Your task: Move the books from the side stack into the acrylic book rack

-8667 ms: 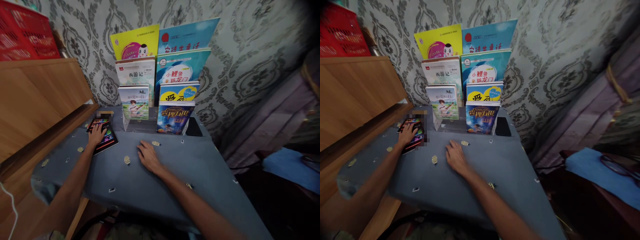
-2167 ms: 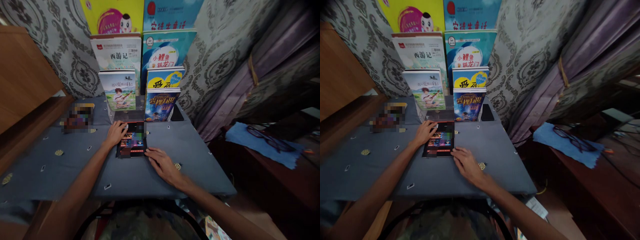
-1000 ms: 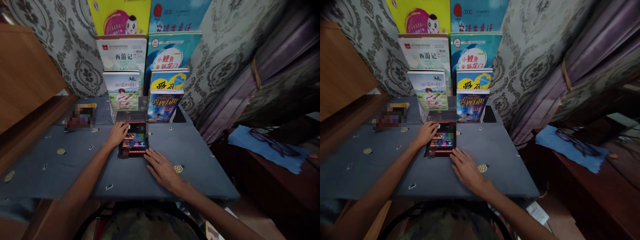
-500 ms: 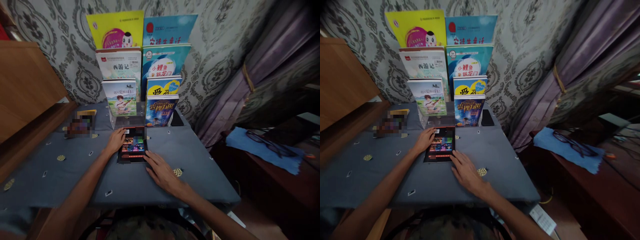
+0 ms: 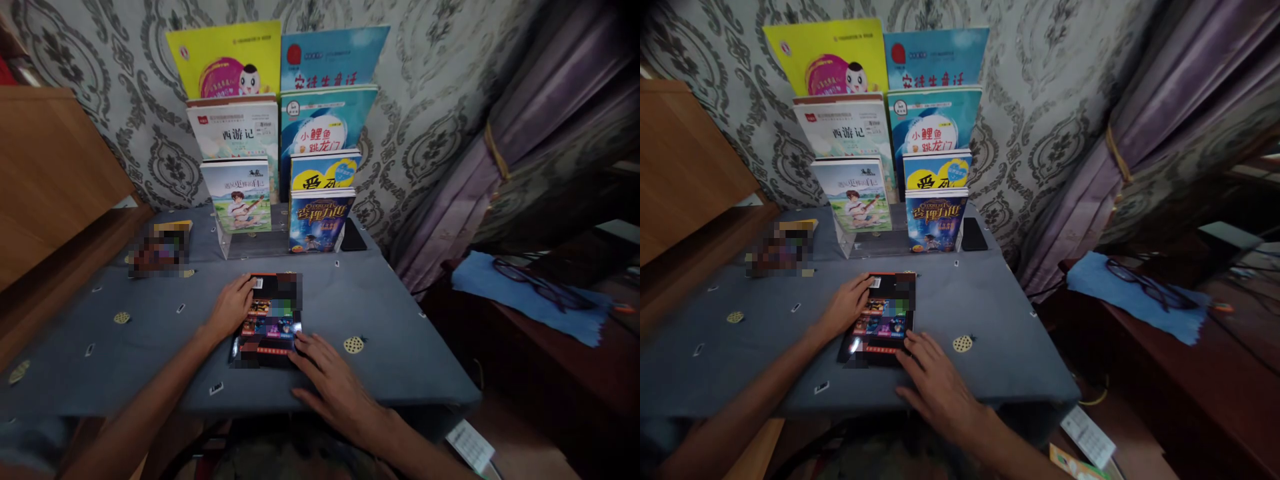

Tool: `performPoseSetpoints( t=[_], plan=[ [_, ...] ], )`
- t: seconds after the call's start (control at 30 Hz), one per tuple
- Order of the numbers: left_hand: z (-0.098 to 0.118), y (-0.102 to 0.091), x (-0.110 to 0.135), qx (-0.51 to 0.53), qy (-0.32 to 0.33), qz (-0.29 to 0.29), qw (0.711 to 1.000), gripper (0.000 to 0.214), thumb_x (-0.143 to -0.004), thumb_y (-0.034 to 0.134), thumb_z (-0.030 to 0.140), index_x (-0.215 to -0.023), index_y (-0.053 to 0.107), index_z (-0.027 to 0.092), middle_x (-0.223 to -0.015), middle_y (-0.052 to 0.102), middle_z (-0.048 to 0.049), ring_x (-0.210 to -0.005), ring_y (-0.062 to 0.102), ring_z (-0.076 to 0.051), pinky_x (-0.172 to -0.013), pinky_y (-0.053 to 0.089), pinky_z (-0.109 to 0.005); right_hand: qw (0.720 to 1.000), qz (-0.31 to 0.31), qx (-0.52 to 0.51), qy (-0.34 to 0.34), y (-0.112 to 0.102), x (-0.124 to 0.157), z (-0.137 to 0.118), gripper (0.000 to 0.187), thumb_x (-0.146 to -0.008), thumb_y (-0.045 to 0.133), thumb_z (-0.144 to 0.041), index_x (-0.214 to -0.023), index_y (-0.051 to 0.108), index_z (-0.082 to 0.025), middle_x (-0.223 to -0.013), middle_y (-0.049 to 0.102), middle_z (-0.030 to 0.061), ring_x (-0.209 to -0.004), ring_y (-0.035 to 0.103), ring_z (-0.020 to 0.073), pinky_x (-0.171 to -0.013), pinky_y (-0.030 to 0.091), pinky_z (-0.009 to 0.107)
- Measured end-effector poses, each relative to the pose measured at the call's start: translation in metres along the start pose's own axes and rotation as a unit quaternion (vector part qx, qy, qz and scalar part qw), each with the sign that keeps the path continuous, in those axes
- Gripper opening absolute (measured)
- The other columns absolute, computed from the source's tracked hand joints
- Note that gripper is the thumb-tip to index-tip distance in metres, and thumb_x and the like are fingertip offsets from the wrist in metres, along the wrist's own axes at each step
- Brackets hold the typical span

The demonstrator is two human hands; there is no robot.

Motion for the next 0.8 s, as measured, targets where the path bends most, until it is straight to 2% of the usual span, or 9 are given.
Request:
performPoseSetpoints(
  t=[0.17, 0.3, 0.4, 0.53, 0.63, 0.8],
  plan=[
    [0.017, -0.009, 0.021, -0.002, 0.001, -0.011, 1.0, 0.037, -0.098, 0.04, 0.021, -0.128, 0.062, 0.02, -0.137, 0.062, -0.01, -0.122, 0.061, -0.024, -0.107, 0.051, -0.046, 0.999, -0.005, -0.02, -0.039, -0.002, 0.013, -0.011, 0.046, -0.09, 0.067, -0.026, -0.134, 0.056, -0.017, -0.125, 0.067, 0.0139, -0.129, 0.056, 0.0268, -0.114, 0.044, 0.053],
    [0.027, -0.016, 0.032, 0.003, 0.01, -0.012, 1.0, 0.038, -0.098, 0.04, 0.021, -0.128, 0.062, 0.018, -0.136, 0.063, -0.0112, -0.122, 0.061, -0.025, -0.106, 0.051, -0.046, 0.996, 0.053, -0.008, -0.078, -0.007, 0.017, -0.02, 0.034, -0.096, 0.053, -0.013, -0.13, 0.058, -0.016, -0.112, 0.072, 0.0112, -0.12, 0.062, 0.0226, -0.11, 0.047, 0.049],
    [0.032, -0.021, 0.039, 0.012, 0.012, -0.007, 1.0, 0.037, -0.098, 0.041, 0.022, -0.128, 0.062, 0.019, -0.136, 0.063, -0.0107, -0.122, 0.062, -0.024, -0.105, 0.052, -0.046, 0.992, 0.087, -0.013, -0.095, -0.012, 0.018, -0.026, 0.033, -0.098, 0.042, -0.008, -0.126, 0.058, -0.015, -0.105, 0.072, 0.0096, -0.11, 0.065, 0.0204, -0.104, 0.052, 0.046],
    [0.036, -0.026, 0.049, 0.038, 0.001, -0.01, 0.999, 0.037, -0.097, 0.042, 0.023, -0.129, 0.061, 0.021, -0.137, 0.063, -0.0095, -0.123, 0.061, -0.023, -0.106, 0.051, -0.046, 0.989, 0.092, -0.042, -0.105, -0.019, 0.016, -0.031, 0.031, -0.098, 0.041, -0.009, -0.121, 0.06, -0.016, -0.1, 0.072, 0.0095, -0.103, 0.065, 0.0202, -0.091, 0.057, 0.04],
    [0.037, -0.03, 0.054, 0.072, -0.01, -0.027, 0.997, 0.037, -0.097, 0.043, 0.025, -0.128, 0.063, 0.02, -0.137, 0.062, -0.0101, -0.126, 0.059, -0.023, -0.109, 0.049, -0.046, 0.986, 0.092, -0.062, -0.122, -0.027, 0.012, -0.036, 0.026, -0.098, 0.046, -0.01, -0.118, 0.062, -0.016, -0.097, 0.071, 0.0094, -0.101, 0.065, 0.0198, -0.083, 0.058, 0.035],
    [0.024, -0.04, 0.045, 0.195, -0.057, -0.1, 0.974, 0.037, -0.097, 0.046, 0.036, -0.121, 0.069, 0.023, -0.134, 0.065, -0.0081, -0.127, 0.059, -0.024, -0.111, 0.045, -0.047, 0.974, 0.123, -0.1, -0.161, -0.055, -0.004, -0.043, 0.022, -0.099, 0.049, -0.014, -0.116, 0.064, -0.015, -0.099, 0.073, 0.0093, -0.102, 0.066, 0.0185, -0.086, 0.059, 0.031]
  ],
)
Point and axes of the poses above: each hand's wrist, its own x-axis away from the middle knuckle, its own y-axis out of the palm, z = x × y, the point moved 7 cm from there along -x, towards the middle knuckle
